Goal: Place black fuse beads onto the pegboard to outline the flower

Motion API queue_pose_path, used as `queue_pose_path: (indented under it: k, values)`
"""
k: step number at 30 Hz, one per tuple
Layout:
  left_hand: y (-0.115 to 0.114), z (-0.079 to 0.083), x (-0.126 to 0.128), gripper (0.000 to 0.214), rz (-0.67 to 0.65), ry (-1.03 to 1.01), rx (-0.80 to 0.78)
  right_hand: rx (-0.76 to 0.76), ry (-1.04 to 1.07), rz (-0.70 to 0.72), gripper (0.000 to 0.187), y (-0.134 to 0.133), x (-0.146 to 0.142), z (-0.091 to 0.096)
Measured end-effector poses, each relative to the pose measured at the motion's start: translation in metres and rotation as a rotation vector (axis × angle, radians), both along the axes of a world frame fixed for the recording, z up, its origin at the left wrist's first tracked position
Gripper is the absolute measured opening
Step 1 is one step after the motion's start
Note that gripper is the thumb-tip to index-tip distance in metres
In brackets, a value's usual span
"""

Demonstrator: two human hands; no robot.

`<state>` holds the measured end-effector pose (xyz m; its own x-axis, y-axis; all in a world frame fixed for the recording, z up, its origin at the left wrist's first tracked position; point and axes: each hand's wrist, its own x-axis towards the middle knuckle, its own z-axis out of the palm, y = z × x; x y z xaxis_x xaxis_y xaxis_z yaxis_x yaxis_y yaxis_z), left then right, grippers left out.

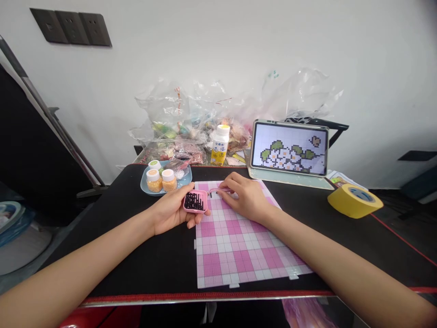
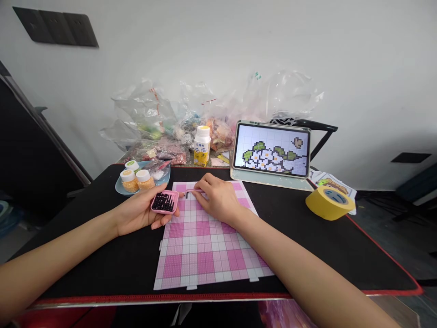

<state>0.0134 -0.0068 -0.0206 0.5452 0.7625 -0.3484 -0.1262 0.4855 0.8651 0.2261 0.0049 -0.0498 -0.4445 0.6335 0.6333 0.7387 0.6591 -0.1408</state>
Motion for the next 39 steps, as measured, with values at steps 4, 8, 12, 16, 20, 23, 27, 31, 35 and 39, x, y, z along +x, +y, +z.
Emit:
queue_pose_path:
  k: [4, 8, 12, 16, 20, 23, 27, 31, 35, 39]
  values:
    - [0.000, -0.001, -0.001, 0.046, -0.001, -0.001, 0.000, 0.012, 0.052, 0.024, 0.019, -0.001, -0.001, 0.002]
    - [-0.001, 0.000, -0.002, 0.047, -0.003, -0.002, 0.001, 0.076, 0.144, 0.057, 0.017, -0.004, -0.003, 0.005]
    - [-0.001, 0.001, -0.002, 0.050, -0.014, 0.003, 0.009, 0.114, 0.172, 0.122, 0.016, -0.010, -0.004, 0.007]
    - [-0.001, -0.001, -0.003, 0.055, -0.045, 0.003, 0.021, 0.114, 0.093, 0.167, 0.017, -0.014, -0.005, 0.008]
    - [0.001, -0.003, -0.006, 0.054, -0.091, -0.034, 0.028, 0.134, 0.013, 0.173, 0.017, -0.013, -0.005, 0.007]
    - [0.001, -0.003, -0.006, 0.049, -0.080, -0.041, 0.028, 0.139, 0.006, 0.151, 0.018, -0.012, -0.005, 0.005]
    - [-0.001, -0.003, -0.006, 0.046, -0.050, -0.030, 0.037, 0.120, 0.016, 0.117, 0.020, -0.012, -0.005, 0.004]
    - [-0.001, -0.004, -0.005, 0.047, -0.061, -0.019, 0.050, 0.107, 0.007, 0.120, 0.020, -0.012, -0.005, 0.004]
    - [-0.001, -0.006, -0.006, 0.048, -0.086, -0.014, 0.077, 0.082, -0.003, 0.149, 0.021, -0.013, -0.005, 0.005]
    - [0.000, -0.007, -0.007, 0.047, -0.106, -0.027, 0.083, 0.078, -0.007, 0.165, 0.022, -0.013, -0.005, 0.005]
